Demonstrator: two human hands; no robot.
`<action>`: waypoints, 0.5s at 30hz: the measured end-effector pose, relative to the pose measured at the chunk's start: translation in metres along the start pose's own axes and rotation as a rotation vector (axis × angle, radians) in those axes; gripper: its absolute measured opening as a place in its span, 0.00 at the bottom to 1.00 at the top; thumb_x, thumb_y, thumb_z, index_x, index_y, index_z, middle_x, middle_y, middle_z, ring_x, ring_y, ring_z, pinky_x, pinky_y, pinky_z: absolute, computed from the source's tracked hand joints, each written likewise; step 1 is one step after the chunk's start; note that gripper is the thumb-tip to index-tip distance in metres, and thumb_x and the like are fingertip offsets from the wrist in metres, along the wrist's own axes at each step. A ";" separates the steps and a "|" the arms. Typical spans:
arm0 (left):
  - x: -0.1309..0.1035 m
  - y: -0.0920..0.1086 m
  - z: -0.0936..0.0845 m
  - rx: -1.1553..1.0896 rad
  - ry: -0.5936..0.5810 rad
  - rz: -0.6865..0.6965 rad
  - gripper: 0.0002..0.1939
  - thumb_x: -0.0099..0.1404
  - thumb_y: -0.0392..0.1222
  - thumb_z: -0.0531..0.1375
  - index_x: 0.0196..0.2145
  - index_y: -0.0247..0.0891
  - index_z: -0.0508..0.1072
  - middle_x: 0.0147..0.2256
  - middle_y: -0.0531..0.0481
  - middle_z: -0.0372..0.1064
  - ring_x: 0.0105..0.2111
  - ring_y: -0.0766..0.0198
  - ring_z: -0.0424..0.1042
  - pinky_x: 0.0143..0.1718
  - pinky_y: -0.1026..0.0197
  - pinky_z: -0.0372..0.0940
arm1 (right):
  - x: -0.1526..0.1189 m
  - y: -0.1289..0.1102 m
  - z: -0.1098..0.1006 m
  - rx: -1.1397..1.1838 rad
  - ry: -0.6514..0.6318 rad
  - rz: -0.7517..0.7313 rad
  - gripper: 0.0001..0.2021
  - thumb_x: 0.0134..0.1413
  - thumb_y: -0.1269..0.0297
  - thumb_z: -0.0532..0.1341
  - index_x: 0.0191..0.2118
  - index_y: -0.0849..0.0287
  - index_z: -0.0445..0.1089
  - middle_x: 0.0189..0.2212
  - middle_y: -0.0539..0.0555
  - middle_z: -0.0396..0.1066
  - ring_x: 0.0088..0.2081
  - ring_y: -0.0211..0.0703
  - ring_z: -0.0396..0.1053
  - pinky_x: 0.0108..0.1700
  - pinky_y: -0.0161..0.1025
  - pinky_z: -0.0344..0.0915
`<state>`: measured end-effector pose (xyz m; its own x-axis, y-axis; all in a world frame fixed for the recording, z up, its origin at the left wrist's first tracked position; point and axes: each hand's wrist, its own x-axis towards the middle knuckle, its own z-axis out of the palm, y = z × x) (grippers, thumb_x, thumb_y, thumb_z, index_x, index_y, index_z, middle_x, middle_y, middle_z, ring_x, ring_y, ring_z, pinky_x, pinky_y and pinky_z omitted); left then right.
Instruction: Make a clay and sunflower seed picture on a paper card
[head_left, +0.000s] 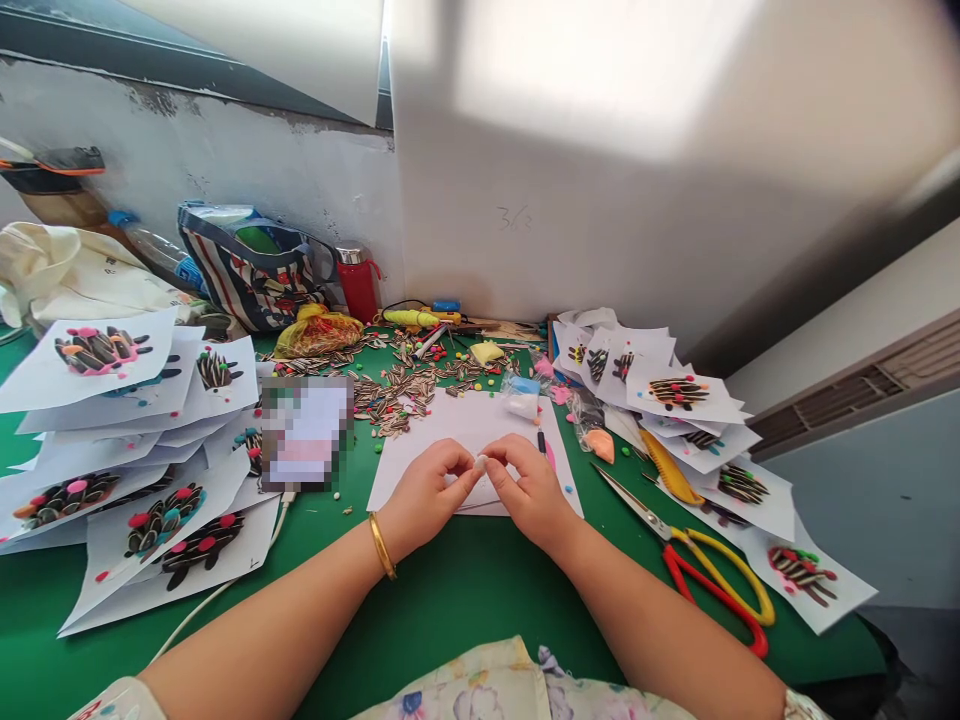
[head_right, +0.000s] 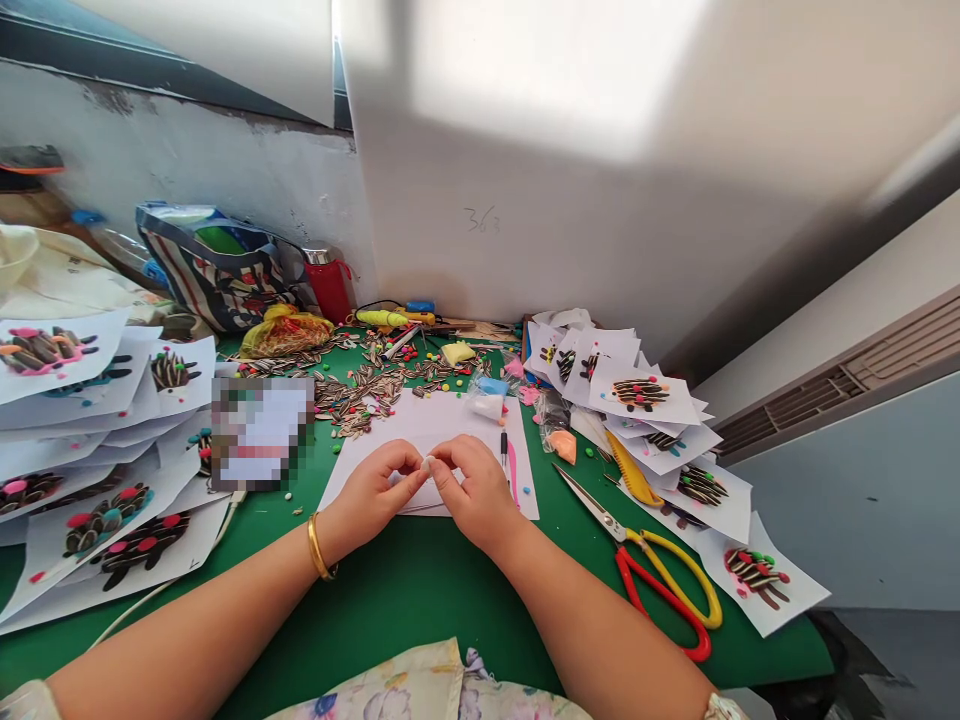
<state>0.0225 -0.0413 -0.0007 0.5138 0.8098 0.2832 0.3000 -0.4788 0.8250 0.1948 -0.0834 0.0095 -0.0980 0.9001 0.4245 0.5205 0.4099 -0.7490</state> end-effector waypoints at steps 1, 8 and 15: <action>0.000 0.001 0.000 0.005 -0.007 0.002 0.12 0.68 0.46 0.56 0.29 0.38 0.67 0.30 0.52 0.65 0.32 0.65 0.64 0.35 0.61 0.61 | 0.000 0.000 0.000 0.005 0.007 0.005 0.05 0.61 0.65 0.56 0.34 0.56 0.68 0.31 0.51 0.67 0.36 0.42 0.64 0.40 0.41 0.61; -0.001 0.004 -0.001 -0.008 -0.002 0.004 0.08 0.65 0.45 0.60 0.33 0.38 0.70 0.33 0.51 0.68 0.35 0.64 0.66 0.38 0.61 0.62 | 0.000 -0.001 -0.001 0.040 0.051 0.026 0.05 0.60 0.67 0.57 0.32 0.56 0.67 0.29 0.50 0.66 0.34 0.41 0.64 0.38 0.40 0.61; 0.001 0.004 -0.001 -0.036 0.035 0.007 0.11 0.67 0.46 0.57 0.29 0.38 0.68 0.30 0.52 0.67 0.32 0.65 0.65 0.36 0.61 0.62 | 0.001 -0.001 0.000 0.056 0.032 0.024 0.04 0.60 0.66 0.57 0.36 0.56 0.69 0.31 0.51 0.68 0.36 0.42 0.65 0.40 0.41 0.62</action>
<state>0.0231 -0.0417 0.0033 0.4869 0.8182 0.3057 0.2666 -0.4725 0.8400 0.1947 -0.0832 0.0103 -0.0586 0.9048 0.4217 0.4736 0.3971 -0.7862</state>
